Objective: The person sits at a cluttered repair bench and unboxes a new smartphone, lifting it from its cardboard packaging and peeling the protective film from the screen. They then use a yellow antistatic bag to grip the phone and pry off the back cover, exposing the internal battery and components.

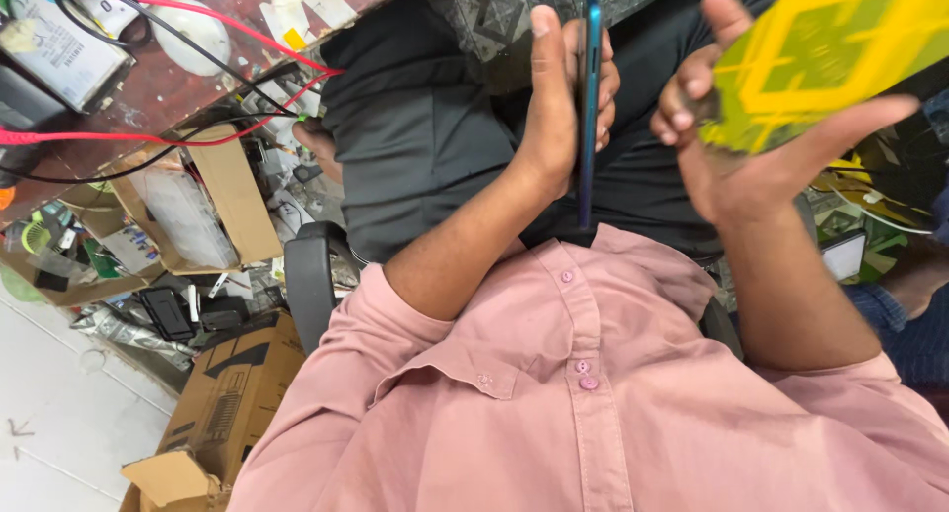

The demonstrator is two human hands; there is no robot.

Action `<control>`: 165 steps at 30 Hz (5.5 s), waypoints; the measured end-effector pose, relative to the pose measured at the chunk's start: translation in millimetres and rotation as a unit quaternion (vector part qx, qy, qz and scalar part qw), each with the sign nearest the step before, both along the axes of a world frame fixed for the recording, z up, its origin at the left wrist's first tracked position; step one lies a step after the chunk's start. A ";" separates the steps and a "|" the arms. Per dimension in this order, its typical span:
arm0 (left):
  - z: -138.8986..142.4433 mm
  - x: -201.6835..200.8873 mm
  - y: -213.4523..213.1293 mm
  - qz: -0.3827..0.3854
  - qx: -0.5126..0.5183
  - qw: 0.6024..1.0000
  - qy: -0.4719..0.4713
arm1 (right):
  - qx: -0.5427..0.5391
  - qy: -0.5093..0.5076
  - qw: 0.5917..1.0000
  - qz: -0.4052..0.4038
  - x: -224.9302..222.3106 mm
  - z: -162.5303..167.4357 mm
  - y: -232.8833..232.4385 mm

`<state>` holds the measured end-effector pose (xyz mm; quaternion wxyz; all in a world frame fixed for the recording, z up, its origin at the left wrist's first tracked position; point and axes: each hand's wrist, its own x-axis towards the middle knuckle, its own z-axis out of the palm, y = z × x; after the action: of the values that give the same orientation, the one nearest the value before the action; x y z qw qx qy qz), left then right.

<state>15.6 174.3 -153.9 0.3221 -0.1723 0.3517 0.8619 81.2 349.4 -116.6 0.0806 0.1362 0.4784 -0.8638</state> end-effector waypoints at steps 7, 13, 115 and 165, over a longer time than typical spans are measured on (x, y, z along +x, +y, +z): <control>-12.4 3.9 -0.1 -0.035 -0.059 0.998 -0.002 | -0.071 -0.023 0.997 -0.004 6.7 -2.3 33.3; -20.6 3.7 9.7 0.029 -0.034 0.999 0.021 | 0.065 0.017 0.997 0.040 6.7 -15.5 35.1; 1.8 7.6 -0.7 -0.025 -0.307 0.917 0.252 | 0.103 0.019 0.970 -0.220 25.4 -24.0 -55.3; -38.5 15.1 -21.8 -0.056 -0.027 0.984 0.168 | 0.189 -0.069 0.956 -0.213 -1.0 -42.0 -18.8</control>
<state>30.7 152.5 -192.4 0.3009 -0.0134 0.4329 0.8496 80.2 330.5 -158.5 -0.0997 0.3065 0.5861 -0.7434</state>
